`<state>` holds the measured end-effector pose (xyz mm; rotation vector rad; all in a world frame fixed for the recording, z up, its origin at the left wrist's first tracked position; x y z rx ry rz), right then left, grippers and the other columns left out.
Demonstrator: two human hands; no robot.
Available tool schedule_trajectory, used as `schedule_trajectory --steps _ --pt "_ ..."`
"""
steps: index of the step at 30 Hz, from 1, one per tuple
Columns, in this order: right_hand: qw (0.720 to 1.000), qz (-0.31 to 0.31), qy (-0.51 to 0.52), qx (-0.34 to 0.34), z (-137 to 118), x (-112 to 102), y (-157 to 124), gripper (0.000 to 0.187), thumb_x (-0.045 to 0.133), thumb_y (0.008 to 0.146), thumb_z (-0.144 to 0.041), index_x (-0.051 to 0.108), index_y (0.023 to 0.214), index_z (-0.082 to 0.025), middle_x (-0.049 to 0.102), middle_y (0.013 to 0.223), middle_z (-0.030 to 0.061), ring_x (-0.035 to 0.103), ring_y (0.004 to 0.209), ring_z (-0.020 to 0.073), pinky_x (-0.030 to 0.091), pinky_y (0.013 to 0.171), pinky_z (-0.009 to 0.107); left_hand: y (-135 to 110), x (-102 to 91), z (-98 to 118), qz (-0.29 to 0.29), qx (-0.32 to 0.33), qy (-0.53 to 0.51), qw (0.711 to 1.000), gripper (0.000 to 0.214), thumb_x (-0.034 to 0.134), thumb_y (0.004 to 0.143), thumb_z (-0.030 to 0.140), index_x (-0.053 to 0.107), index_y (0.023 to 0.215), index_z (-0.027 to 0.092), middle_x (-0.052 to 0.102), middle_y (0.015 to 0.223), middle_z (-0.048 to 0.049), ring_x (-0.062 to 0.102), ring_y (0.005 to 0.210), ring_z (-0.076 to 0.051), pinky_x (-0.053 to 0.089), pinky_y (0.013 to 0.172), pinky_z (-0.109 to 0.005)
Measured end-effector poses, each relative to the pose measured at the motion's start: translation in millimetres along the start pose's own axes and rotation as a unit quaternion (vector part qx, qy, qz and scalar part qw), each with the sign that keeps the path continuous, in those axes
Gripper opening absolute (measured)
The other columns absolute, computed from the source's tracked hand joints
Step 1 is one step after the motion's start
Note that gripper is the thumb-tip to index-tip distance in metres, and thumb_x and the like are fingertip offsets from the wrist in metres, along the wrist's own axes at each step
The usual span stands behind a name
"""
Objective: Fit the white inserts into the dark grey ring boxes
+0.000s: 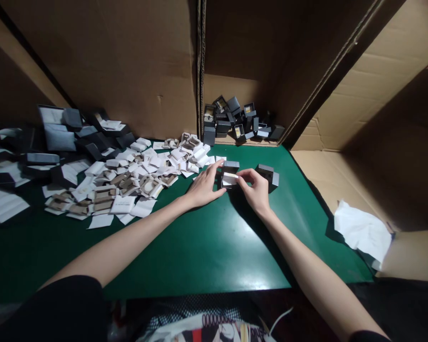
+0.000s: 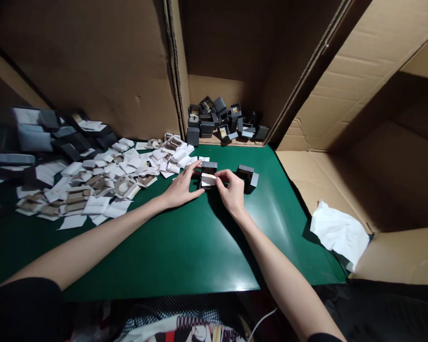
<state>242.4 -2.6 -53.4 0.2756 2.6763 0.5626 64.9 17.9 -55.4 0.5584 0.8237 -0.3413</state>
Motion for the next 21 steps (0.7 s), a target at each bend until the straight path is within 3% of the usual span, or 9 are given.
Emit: schedule_trajectory --steps 7,14,21 --pt "1.000 0.009 0.003 0.000 -2.3 -0.1 -0.6 0.011 0.055 0.078 -0.023 0.064 0.081 -0.017 0.069 0.078 0.0032 0.064 0.070 0.0163 0.050 0.068 0.029 0.2 -0.6 1.8 -0.003 0.001 0.004 1.000 0.083 0.063 0.077 0.029 0.015 0.145 0.024 0.034 0.147 -0.0119 0.048 0.123 -0.031 0.043 0.101 -0.046" --pt "0.996 -0.011 -0.047 -0.073 -8.3 0.6 -3.4 0.012 0.052 0.079 -0.017 0.064 0.081 -0.018 0.069 0.079 0.0025 0.063 0.071 0.0150 0.048 0.068 0.027 0.7 0.0 1.7 -0.003 0.014 0.011 1.000 0.082 0.064 0.077 0.029 0.017 0.144 0.024 0.036 0.145 -0.0120 0.045 0.127 -0.030 0.040 0.105 -0.045" --pt "0.997 -0.002 -0.065 -0.052 -5.7 -1.9 -0.2 0.012 0.052 0.079 -0.018 0.064 0.081 -0.018 0.070 0.078 0.0029 0.062 0.068 0.0151 0.048 0.066 0.027 0.6 0.4 1.5 -0.007 0.018 0.022 1.000 0.082 0.063 0.078 0.031 0.016 0.144 0.024 0.036 0.145 -0.0118 0.046 0.126 -0.030 0.040 0.104 -0.045"
Point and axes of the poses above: each hand's wrist, its own y-axis towards the middle knuckle, its own x-axis out of the palm, z = x × y, the point moved 2 cm from there along y, towards the middle knuckle
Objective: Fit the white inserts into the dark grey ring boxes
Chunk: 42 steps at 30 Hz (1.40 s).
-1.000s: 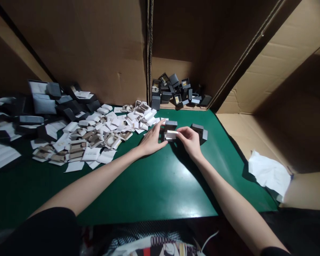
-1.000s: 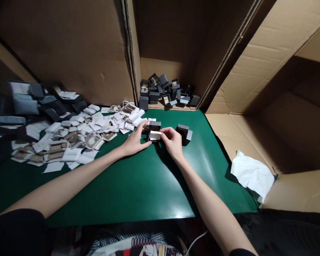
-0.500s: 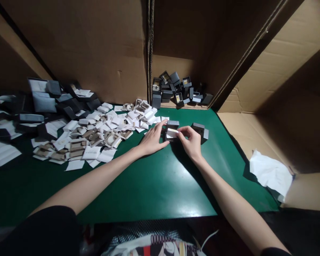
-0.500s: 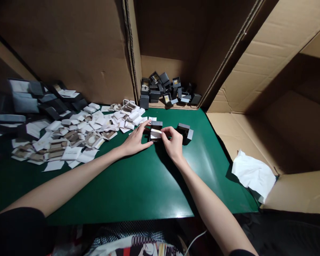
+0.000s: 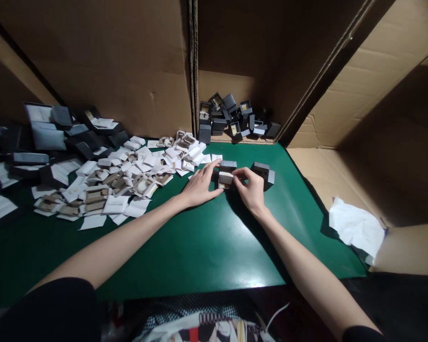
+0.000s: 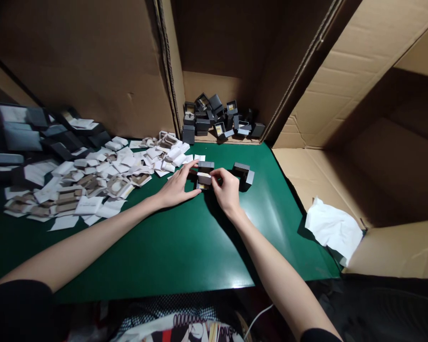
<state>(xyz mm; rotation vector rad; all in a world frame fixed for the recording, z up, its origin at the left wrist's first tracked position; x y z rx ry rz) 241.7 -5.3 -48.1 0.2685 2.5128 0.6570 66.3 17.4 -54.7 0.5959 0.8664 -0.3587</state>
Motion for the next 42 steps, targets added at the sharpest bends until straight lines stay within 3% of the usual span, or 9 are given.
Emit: schedule_trajectory --steps 12,19,24,28,31,34,42 --pt "0.996 -0.005 -0.053 -0.064 1.1 0.4 1.8 0.017 0.046 0.083 -0.017 0.061 0.078 -0.019 0.066 0.077 0.0033 0.058 0.069 0.0153 0.046 0.066 0.028 0.2 -0.8 1.2 -0.002 -0.001 -0.012 1.000 0.082 0.063 0.078 0.033 0.016 0.145 0.024 0.036 0.144 -0.0126 0.046 0.126 -0.031 0.040 0.104 -0.047" --pt "0.997 -0.003 -0.048 -0.061 1.4 -1.8 2.6 0.013 0.048 0.082 -0.018 0.061 0.081 -0.020 0.067 0.079 0.0032 0.058 0.068 0.0148 0.046 0.065 0.028 0.0 -0.7 1.3 -0.005 -0.005 -0.017 1.000 0.082 0.062 0.078 0.032 0.016 0.145 0.025 0.037 0.144 -0.0124 0.047 0.125 -0.031 0.042 0.102 -0.047" --pt "0.996 -0.051 -0.033 -0.065 2.2 1.9 0.6 0.020 0.055 0.079 -0.019 0.063 0.097 -0.020 0.070 0.093 0.0052 0.061 0.076 0.0169 0.048 0.067 0.029 0.1 -1.0 2.3 -0.002 -0.005 -0.018 1.000 0.080 0.062 0.078 0.033 0.017 0.145 0.023 0.036 0.145 -0.0121 0.047 0.124 -0.030 0.042 0.103 -0.045" --pt "0.988 -0.073 -0.089 -0.106 3.1 4.6 -0.5 0.020 0.053 0.077 -0.013 0.065 0.090 -0.020 0.070 0.086 0.0048 0.057 0.076 0.0193 0.046 0.067 0.031 0.5 -1.6 3.7 -0.008 -0.002 -0.008 1.000 0.081 0.063 0.077 0.032 0.018 0.144 0.023 0.036 0.144 -0.0120 0.047 0.124 -0.030 0.041 0.103 -0.045" --pt "0.991 -0.072 -0.084 -0.081 3.3 3.1 0.6 0.021 0.050 0.075 -0.010 0.065 0.085 -0.020 0.068 0.080 0.0038 0.056 0.070 0.0176 0.045 0.066 0.029 0.5 -1.9 4.4 -0.014 0.002 -0.007 1.000 0.080 0.062 0.078 0.033 0.018 0.144 0.025 0.038 0.143 -0.0112 0.047 0.124 -0.030 0.041 0.101 -0.045" --pt "0.992 -0.082 -0.061 -0.070 2.3 1.7 1.5 0.022 0.048 0.074 -0.009 0.065 0.084 -0.020 0.067 0.081 0.0036 0.057 0.069 0.0166 0.045 0.066 0.029 0.3 -2.1 4.6 -0.015 0.004 -0.011 1.000 0.080 0.062 0.079 0.033 0.017 0.144 0.026 0.039 0.143 -0.0106 0.047 0.124 -0.030 0.041 0.101 -0.045" --pt "0.983 -0.095 -0.090 -0.126 5.5 5.2 -0.4 0.027 0.045 0.075 -0.006 0.063 0.089 -0.021 0.066 0.085 0.0050 0.056 0.078 0.0194 0.047 0.070 0.032 0.7 -0.8 3.4 -0.013 0.006 -0.014 1.000 0.081 0.063 0.078 0.033 0.017 0.145 0.027 0.036 0.145 -0.0108 0.044 0.127 -0.031 0.040 0.102 -0.047"
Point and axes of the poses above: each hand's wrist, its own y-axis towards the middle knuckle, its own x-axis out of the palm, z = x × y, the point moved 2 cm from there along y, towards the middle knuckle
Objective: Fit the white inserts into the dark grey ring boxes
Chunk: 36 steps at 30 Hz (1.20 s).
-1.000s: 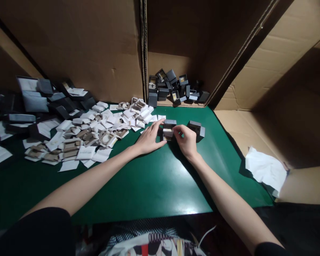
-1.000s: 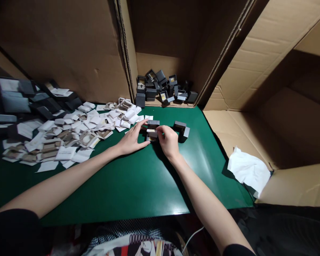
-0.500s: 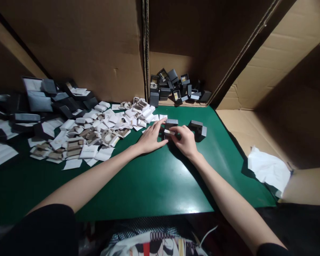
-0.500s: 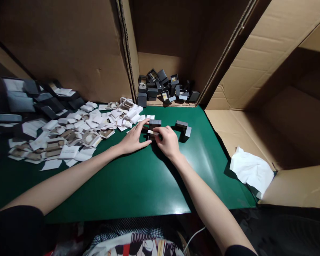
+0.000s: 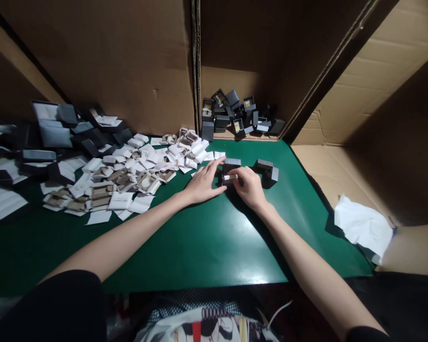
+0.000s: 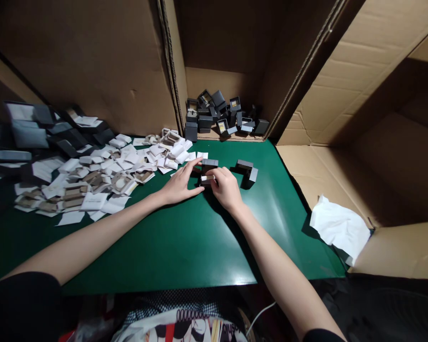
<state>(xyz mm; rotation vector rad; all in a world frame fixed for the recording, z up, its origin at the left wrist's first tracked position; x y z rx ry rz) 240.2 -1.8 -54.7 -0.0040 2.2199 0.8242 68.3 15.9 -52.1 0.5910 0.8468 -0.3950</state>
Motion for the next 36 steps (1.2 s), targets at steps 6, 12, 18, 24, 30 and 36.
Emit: schedule_trajectory --steps 6,12,18,24,30,36 --pt "0.998 0.025 -0.050 -0.019 0.6 -0.5 -0.1 0.024 0.047 0.078 -0.006 0.063 0.089 -0.020 0.066 0.088 0.0068 0.057 0.082 0.0204 0.047 0.074 0.033 -0.3 0.7 -0.2 0.004 0.005 -0.007 1.000 0.081 0.064 0.078 0.032 0.018 0.145 0.027 0.036 0.145 -0.0118 0.046 0.126 -0.031 0.040 0.103 -0.048" --pt "0.997 0.009 -0.079 -0.008 -0.2 -0.6 0.1 0.025 0.048 0.076 -0.006 0.063 0.090 -0.021 0.066 0.088 0.0064 0.056 0.080 0.0206 0.046 0.072 0.033 -2.3 1.2 0.0 0.020 -0.007 -0.036 0.999 0.093 0.066 0.076 0.032 0.006 0.146 0.023 0.048 0.133 -0.0147 0.053 0.119 -0.030 0.046 0.098 -0.046" --pt "0.996 0.005 -0.092 -0.005 -1.4 -2.3 -0.4 0.026 0.045 0.075 -0.005 0.061 0.087 -0.021 0.065 0.087 0.0064 0.057 0.081 0.0207 0.045 0.071 0.032 -2.1 1.7 0.7 0.010 0.006 -0.028 1.000 0.088 0.064 0.078 0.032 0.010 0.146 0.023 0.047 0.134 -0.0139 0.050 0.124 -0.029 0.044 0.101 -0.045" --pt "0.996 -0.007 -0.092 0.004 -3.0 -3.9 -0.2 0.028 0.042 0.074 -0.004 0.060 0.087 -0.020 0.065 0.088 0.0059 0.058 0.080 0.0191 0.044 0.069 0.028 -1.7 1.1 1.8 0.003 0.006 -0.027 1.000 0.087 0.064 0.078 0.033 0.010 0.146 0.021 0.047 0.135 -0.0153 0.049 0.125 -0.029 0.043 0.103 -0.045" --pt "0.998 -0.017 -0.064 0.005 0.0 -5.9 -0.2 0.030 0.041 0.074 -0.004 0.061 0.090 -0.020 0.066 0.090 0.0058 0.060 0.081 0.0188 0.045 0.069 0.028 -2.5 1.1 2.0 0.003 -0.004 -0.027 1.000 0.089 0.065 0.078 0.035 0.008 0.146 0.022 0.047 0.134 -0.0166 0.050 0.124 -0.031 0.046 0.099 -0.047" --pt "0.997 -0.031 -0.071 0.007 1.0 -8.6 -0.4 0.029 0.045 0.073 -0.006 0.063 0.091 -0.020 0.068 0.089 0.0048 0.059 0.069 0.0164 0.044 0.063 0.026 -2.1 2.2 1.1 0.004 0.011 -0.038 0.999 0.090 0.067 0.077 0.031 0.010 0.146 0.022 0.047 0.135 -0.0160 0.047 0.127 -0.031 0.043 0.102 -0.047"
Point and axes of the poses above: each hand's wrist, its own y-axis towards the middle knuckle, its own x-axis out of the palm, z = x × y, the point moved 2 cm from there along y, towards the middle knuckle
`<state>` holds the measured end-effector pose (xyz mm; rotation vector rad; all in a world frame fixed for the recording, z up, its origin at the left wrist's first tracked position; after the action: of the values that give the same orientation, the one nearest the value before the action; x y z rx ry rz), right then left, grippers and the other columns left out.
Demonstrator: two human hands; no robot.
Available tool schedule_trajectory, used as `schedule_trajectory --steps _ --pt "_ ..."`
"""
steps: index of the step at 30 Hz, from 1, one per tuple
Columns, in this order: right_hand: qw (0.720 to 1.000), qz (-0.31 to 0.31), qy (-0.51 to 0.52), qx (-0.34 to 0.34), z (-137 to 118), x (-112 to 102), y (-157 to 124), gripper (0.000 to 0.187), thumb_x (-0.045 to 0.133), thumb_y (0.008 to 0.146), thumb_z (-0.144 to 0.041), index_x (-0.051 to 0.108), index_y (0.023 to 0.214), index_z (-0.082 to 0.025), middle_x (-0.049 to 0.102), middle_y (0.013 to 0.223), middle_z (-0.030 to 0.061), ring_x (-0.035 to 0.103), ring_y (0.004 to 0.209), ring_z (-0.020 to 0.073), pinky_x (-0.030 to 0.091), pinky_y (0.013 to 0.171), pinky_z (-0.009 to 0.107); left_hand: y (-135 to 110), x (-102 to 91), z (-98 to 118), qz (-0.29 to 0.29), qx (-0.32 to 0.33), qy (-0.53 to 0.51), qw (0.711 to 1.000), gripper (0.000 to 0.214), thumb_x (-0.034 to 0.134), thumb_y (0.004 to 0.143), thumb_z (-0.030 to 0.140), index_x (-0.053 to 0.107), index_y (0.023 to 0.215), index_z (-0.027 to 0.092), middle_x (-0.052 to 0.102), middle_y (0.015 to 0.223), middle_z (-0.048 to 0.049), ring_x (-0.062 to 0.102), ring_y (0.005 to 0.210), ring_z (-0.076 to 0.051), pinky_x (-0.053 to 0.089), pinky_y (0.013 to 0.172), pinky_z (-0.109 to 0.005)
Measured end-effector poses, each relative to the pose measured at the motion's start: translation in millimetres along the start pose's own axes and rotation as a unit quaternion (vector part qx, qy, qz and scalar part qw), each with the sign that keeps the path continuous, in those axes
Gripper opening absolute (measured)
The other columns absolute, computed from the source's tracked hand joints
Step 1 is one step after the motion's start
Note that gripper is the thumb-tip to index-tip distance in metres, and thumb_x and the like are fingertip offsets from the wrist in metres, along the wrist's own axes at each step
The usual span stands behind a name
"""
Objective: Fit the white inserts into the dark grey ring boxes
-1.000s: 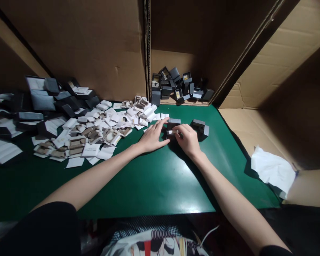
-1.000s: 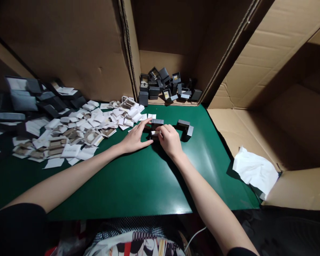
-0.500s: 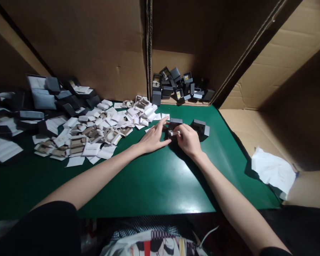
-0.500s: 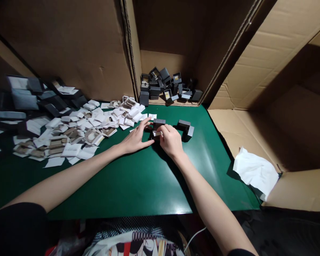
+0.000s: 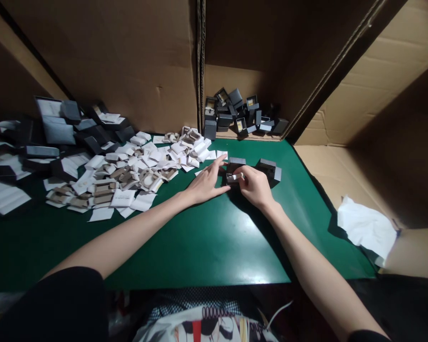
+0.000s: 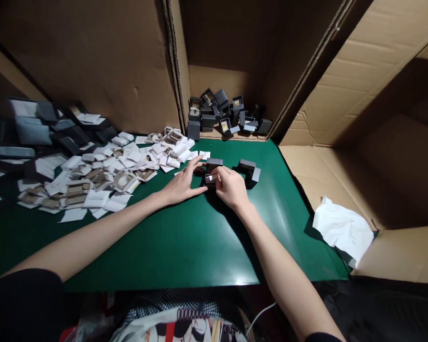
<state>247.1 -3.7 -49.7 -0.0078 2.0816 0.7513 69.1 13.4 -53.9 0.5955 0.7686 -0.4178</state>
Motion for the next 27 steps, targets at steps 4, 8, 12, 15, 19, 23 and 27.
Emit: schedule_trajectory --steps 4,8,12,15,19,23,27 --pt "0.999 0.000 -0.036 0.005 -2 -1 0 0.027 0.048 0.076 -0.008 0.064 0.094 -0.019 0.069 0.092 0.0055 0.060 0.075 0.0164 0.044 0.067 0.026 0 -0.1 1 0.006 0.012 0.008 1.000 0.089 0.067 0.077 0.029 0.012 0.145 0.022 0.047 0.135 -0.0153 0.048 0.126 -0.031 0.043 0.102 -0.047" --pt "0.998 0.017 -0.060 -0.006 -6 -2 1 0.021 0.051 0.081 -0.012 0.064 0.096 -0.019 0.069 0.094 0.0046 0.061 0.077 0.0154 0.044 0.067 0.024 0 -0.4 2 0.009 0.018 0.011 1.000 0.087 0.067 0.077 0.028 0.013 0.145 0.022 0.047 0.134 -0.0155 0.049 0.125 -0.031 0.044 0.101 -0.047" --pt "0.996 0.043 -0.074 -0.019 -10 -5 1 0.021 0.049 0.083 -0.012 0.064 0.095 -0.020 0.069 0.091 0.0024 0.058 0.068 0.0121 0.043 0.063 0.022 0 -0.5 1 0.010 0.017 0.010 1.000 0.088 0.067 0.076 0.028 0.014 0.145 0.021 0.048 0.135 -0.0160 0.048 0.126 -0.031 0.043 0.102 -0.047" --pt "0.995 0.062 -0.064 -0.037 -13 -9 1 0.027 0.044 0.079 -0.005 0.064 0.091 -0.019 0.069 0.093 0.0029 0.058 0.068 0.0109 0.043 0.065 0.021 1 -0.4 0 0.009 0.013 0.015 1.000 0.088 0.067 0.076 0.028 0.014 0.145 0.020 0.048 0.134 -0.0156 0.048 0.126 -0.030 0.042 0.103 -0.046" --pt "0.995 0.048 -0.072 -0.058 -15 -14 -1 0.028 0.043 0.075 -0.004 0.065 0.082 -0.018 0.069 0.088 0.0034 0.060 0.070 0.0115 0.044 0.063 0.021 1 -0.3 0 0.006 0.012 0.020 1.000 0.088 0.068 0.076 0.028 0.014 0.145 0.020 0.048 0.134 -0.0146 0.049 0.125 -0.030 0.042 0.102 -0.045" --pt "0.992 -0.027 -0.108 -0.060 -17 -12 -3 0.028 0.045 0.079 -0.007 0.069 0.085 -0.020 0.071 0.091 0.0011 0.064 0.073 0.0122 0.044 0.062 0.021 0 -0.4 0 0.001 0.002 0.030 1.000 0.087 0.067 0.076 0.029 0.015 0.145 0.020 0.047 0.135 -0.0147 0.048 0.125 -0.030 0.043 0.101 -0.045" --pt "0.986 -0.077 -0.136 -0.051 -20 -10 -3 0.037 0.042 0.081 -0.004 0.070 0.094 -0.023 0.068 0.112 -0.0002 0.066 0.089 0.0130 0.046 0.064 0.021 0 -1.1 2 0.000 -0.002 0.027 1.000 0.084 0.066 0.077 0.028 0.015 0.144 0.020 0.047 0.135 -0.0148 0.048 0.125 -0.030 0.042 0.102 -0.045"
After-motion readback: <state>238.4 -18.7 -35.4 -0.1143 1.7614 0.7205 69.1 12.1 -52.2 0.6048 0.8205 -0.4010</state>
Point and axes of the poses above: each hand's wrist, its own y-axis towards the middle knuckle, its own x-axis out of the palm, z = x × y, the point moved 2 cm from there along y, towards the middle knuckle
